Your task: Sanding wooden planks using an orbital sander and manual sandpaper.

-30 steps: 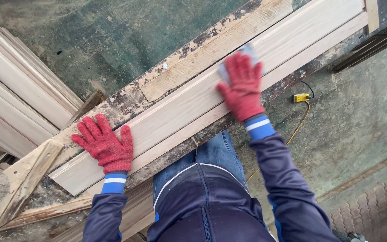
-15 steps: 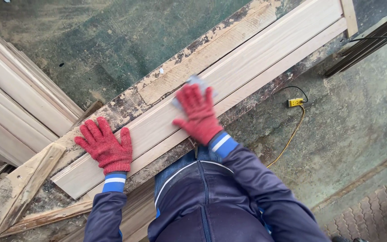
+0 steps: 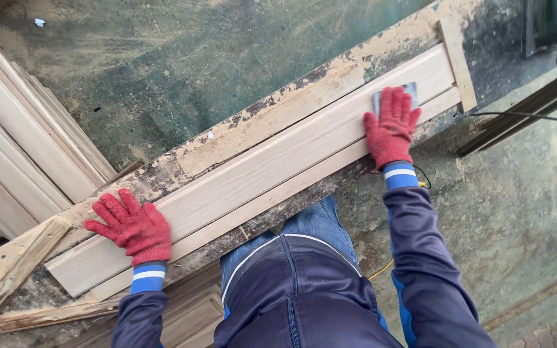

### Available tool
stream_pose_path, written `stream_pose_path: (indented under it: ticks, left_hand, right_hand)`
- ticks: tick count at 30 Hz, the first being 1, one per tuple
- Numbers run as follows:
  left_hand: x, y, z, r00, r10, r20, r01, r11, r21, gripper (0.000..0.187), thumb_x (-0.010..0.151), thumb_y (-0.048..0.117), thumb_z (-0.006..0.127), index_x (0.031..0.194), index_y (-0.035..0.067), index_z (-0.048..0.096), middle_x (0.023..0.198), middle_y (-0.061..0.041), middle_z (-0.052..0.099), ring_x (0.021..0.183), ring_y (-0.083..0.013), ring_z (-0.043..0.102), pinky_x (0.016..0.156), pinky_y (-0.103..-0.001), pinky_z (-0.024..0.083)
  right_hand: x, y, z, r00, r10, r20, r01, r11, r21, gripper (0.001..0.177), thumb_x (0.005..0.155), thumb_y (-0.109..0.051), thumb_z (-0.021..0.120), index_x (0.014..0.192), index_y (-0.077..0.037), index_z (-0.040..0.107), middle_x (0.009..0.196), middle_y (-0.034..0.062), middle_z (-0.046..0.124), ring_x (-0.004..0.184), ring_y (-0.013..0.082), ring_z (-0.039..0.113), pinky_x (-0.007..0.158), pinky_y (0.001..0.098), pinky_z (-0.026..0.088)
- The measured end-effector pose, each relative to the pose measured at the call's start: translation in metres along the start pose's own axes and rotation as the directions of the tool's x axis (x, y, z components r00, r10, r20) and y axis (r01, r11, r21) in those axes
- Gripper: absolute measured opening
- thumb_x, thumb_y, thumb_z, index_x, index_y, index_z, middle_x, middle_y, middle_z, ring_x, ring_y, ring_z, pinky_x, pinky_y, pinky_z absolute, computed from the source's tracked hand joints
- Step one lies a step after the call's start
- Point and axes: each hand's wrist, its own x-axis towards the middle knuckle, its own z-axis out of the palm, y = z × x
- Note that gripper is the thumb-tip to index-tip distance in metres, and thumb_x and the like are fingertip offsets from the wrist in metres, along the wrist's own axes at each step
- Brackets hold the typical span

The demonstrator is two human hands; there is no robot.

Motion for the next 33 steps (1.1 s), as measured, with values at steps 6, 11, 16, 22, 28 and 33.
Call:
stream_pose_path:
  ticks: [6, 11, 16, 22, 28, 33]
  left_hand:
    - [0.031, 0.227, 0.018, 0.939, -0.319, 0.126, 0.341, 0.904, -0.257, 0.097, 0.089, 0.050, 0.077, 0.163, 0.007, 0.032, 0.166, -0.031, 0.023, 0.155, -0.0495, 0.016, 0.123, -0.071, 0.004]
    - [0.046, 0.271, -0.010, 0.916, -0.271, 0.296, 0.293, 0.956, -0.032, 0.088, 0.092, 0.062, 0.061, 0.158, 0.007, 0.044, 0.162, -0.032, 0.035, 0.152, -0.0500, 0.022, 0.121, -0.072, 0.004]
    - [0.040, 0.262, 0.009, 0.954, -0.297, 0.040, 0.298, 0.953, -0.054, 0.083, 0.089, 0.057, 0.073, 0.149, 0.001, 0.058, 0.152, -0.037, 0.045, 0.146, -0.0566, 0.032, 0.118, -0.076, 0.008]
    - [0.037, 0.259, 0.017, 0.950, -0.281, 0.137, 0.291, 0.955, -0.056, 0.087, 0.104, 0.068, 0.061, 0.167, 0.015, 0.033, 0.170, -0.021, 0.008, 0.158, -0.0431, 0.004, 0.124, -0.075, -0.001]
    - [0.037, 0.261, 0.017, 0.964, -0.233, 0.131, 0.249, 0.961, -0.120, 0.084, 0.104, 0.063, 0.065, 0.164, 0.013, 0.037, 0.168, -0.024, 0.018, 0.156, -0.0468, 0.011, 0.122, -0.075, 0.003]
    - [0.042, 0.262, 0.007, 0.951, -0.249, 0.184, 0.274, 0.953, -0.128, 0.083, 0.106, 0.061, 0.062, 0.165, 0.008, 0.037, 0.167, -0.027, 0.015, 0.154, -0.0475, 0.007, 0.120, -0.076, -0.002]
  right_hand:
    - [-0.035, -0.044, 0.034, 0.806, -0.590, -0.039, 0.589, 0.807, -0.047, 0.095, 0.083, -0.063, 0.066, 0.162, -0.019, 0.039, 0.172, 0.0111, 0.025, 0.159, 0.0348, 0.010, 0.126, 0.0619, 0.003]
    - [-0.028, -0.037, 0.007, 0.624, -0.781, 0.018, 0.775, 0.622, 0.110, 0.080, 0.090, -0.074, 0.040, 0.154, -0.026, 0.047, 0.162, 0.0062, 0.040, 0.154, 0.0285, 0.024, 0.125, 0.0596, 0.008]
    - [0.082, 0.094, -0.042, 0.897, -0.439, 0.040, 0.440, 0.898, -0.019, 0.079, 0.099, -0.042, 0.063, 0.163, -0.001, 0.042, 0.162, 0.0332, 0.041, 0.151, 0.0517, 0.029, 0.123, 0.0608, 0.004]
    - [0.035, 0.031, -0.013, 0.822, -0.544, 0.165, 0.555, 0.831, -0.024, 0.093, 0.101, -0.040, 0.058, 0.171, -0.004, 0.008, 0.174, 0.0190, -0.005, 0.159, 0.0367, -0.012, 0.126, 0.0576, -0.013]
    - [0.007, -0.032, -0.020, 0.317, -0.948, 0.020, 0.935, 0.316, 0.159, 0.076, 0.100, -0.064, 0.046, 0.157, -0.013, 0.049, 0.167, 0.0097, 0.037, 0.155, 0.0332, 0.028, 0.126, 0.0593, 0.015]
    - [0.101, 0.145, -0.024, 0.835, -0.528, 0.158, 0.548, 0.824, -0.146, 0.075, 0.112, -0.060, 0.022, 0.172, -0.018, 0.002, 0.176, 0.0019, -0.010, 0.163, 0.0262, -0.011, 0.129, 0.0492, -0.015]
